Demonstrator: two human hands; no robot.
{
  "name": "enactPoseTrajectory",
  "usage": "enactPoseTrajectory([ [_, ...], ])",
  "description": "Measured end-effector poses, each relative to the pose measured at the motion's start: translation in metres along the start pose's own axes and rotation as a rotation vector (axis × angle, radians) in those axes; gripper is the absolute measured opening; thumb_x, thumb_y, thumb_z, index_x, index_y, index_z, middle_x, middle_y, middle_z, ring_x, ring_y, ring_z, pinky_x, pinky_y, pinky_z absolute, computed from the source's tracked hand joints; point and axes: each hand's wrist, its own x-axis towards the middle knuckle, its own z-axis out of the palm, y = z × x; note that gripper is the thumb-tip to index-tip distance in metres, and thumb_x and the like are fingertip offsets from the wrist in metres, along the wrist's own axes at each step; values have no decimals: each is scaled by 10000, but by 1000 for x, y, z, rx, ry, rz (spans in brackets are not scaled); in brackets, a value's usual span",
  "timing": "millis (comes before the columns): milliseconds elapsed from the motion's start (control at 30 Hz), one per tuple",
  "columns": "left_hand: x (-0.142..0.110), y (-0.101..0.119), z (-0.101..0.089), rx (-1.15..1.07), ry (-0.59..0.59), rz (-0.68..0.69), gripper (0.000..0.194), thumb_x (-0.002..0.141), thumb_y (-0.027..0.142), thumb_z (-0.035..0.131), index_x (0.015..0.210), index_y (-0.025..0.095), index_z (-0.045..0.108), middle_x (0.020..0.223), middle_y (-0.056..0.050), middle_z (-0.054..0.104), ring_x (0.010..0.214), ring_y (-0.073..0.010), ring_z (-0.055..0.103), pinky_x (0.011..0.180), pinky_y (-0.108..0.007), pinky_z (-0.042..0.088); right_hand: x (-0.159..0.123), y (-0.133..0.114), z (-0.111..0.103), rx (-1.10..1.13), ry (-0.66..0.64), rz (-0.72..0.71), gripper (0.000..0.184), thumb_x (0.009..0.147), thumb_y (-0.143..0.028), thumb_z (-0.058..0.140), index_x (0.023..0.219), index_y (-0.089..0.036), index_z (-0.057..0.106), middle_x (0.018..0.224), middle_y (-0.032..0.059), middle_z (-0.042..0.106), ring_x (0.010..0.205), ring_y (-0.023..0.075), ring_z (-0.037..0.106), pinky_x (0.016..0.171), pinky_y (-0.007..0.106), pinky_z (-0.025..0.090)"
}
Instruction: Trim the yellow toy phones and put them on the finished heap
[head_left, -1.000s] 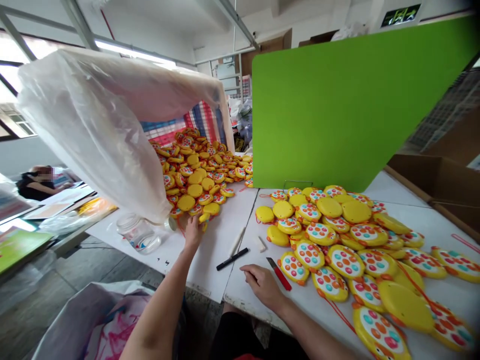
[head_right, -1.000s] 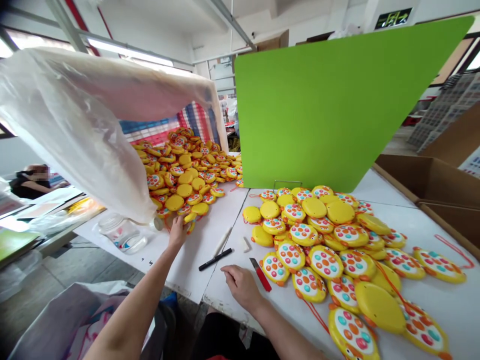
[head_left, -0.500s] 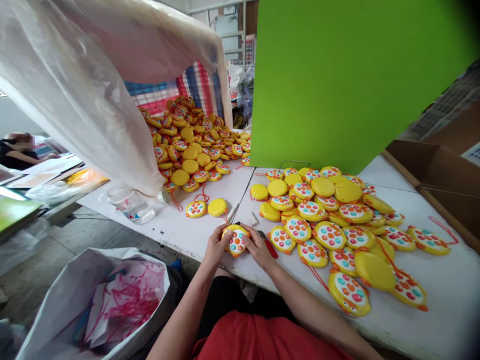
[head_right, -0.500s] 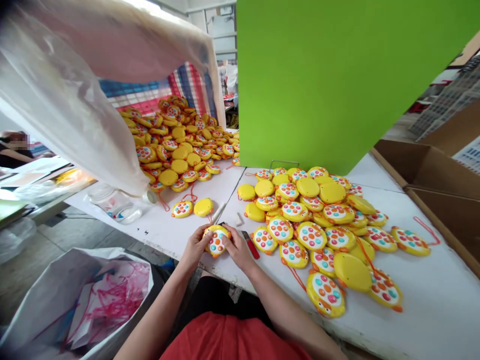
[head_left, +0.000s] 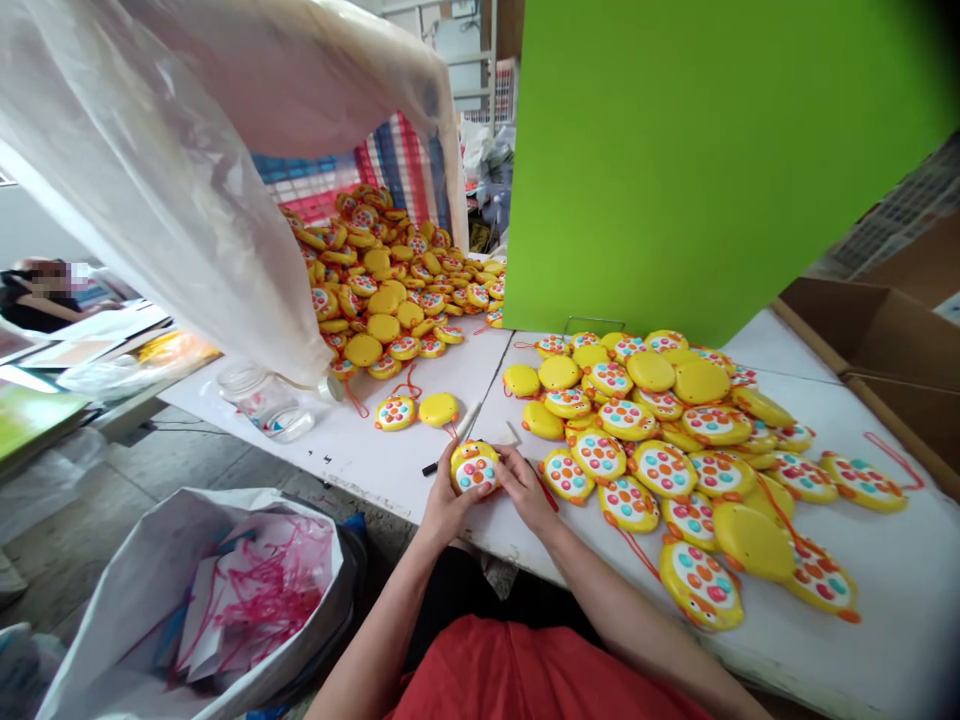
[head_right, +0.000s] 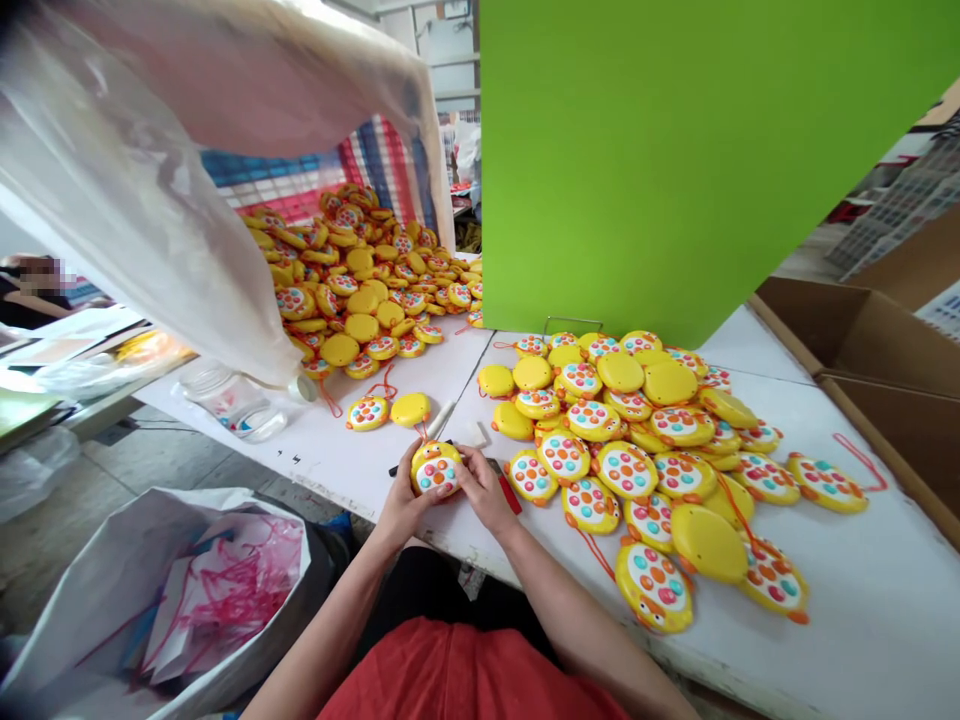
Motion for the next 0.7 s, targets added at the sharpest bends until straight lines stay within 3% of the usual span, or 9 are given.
enactPoseTrajectory([
  [133, -1, -2, -5, -37, 20, 17, 812, 739, 371, 748, 1427, 248, 336, 1336, -109, 547, 1127, -252, 597, 958, -390, 506, -3, 0, 0, -47, -58, 25, 459, 918, -487, 483, 1308, -243, 481, 1207, 94, 607, 951, 228, 643, 680, 328, 574],
  [233, -1, -5, -6, -89, 75, -9, 631, 800, 421, 676, 1354, 236, 437, 1297, -100, 574, 1116, -250, 601, 930, -385, 521, -5, 1, 1, -130, -97, -46, 492, 921, -467, 487, 1360, -248, 447, 1327, 98, 549, 1126, 248, 587, 888, 396, 537],
  [333, -1, -4, -7, -144, 127, -46, 608, 773, 417, 703, 1309, 232, 481, 1250, -90, 607, 1075, -252, 620, 895, -387, 539, -7, 2, 6, -335, -118, -176, 713, 801, -404, 676, 1429, -265, 369, 1473, 98, 397, 1343, 280, 397, 1090, 469, 375],
  [433, -1, 2, -8, -161, 100, -54, 604, 801, 434, 672, 1334, 241, 463, 1318, -95, 568, 1148, -264, 583, 945, -400, 511, -9, 3, 11, -516, -110, -276, 755, 775, -300, 696, 1445, -303, 348, 1561, 78, 222, 1429, 279, 243, 1140, 484, 297],
  [500, -1, 7, -9, -158, 1, -31, 635, 813, 457, 655, 1369, 249, 430, 1380, -98, 520, 1219, -276, 534, 1006, -415, 466, -10, 3, 12, -515, -68, -309, 688, 801, -305, 669, 1425, -291, 380, 1541, 91, 265, 1416, 278, 275, 1127, 476, 320],
  [567, -1, 11, -10, -131, -111, 25, 737, 767, 470, 701, 1398, 253, 390, 1415, -104, 484, 1271, -291, 485, 1049, -425, 423, -12, 2, 11, -418, -66, -267, 665, 812, -389, 666, 1404, -251, 398, 1387, 127, 479, 1268, 282, 480, 1026, 456, 438],
  [633, 0, 13, -10, -32, -155, 84, 860, 674, 442, 788, 1400, 244, 371, 1410, -114, 478, 1276, -300, 474, 1052, -417, 414, -15, -1, 8, -278, -123, -146, 567, 857, -526, 577, 1316, -208, 479, 998, 96, 676, 864, 242, 662, 758, 395, 554],
  [700, 1, 12, -8, 119, -124, 95, 944, 591, 389, 851, 1384, 218, 369, 1318, -123, 545, 1189, -289, 541, 987, -388, 460, -17, -4, 6, -170, -162, -22, 511, 897, -632, 424, 1109, -200, 594, 624, 15, 618, 506, 176, 565, 501, 319, 488],
])
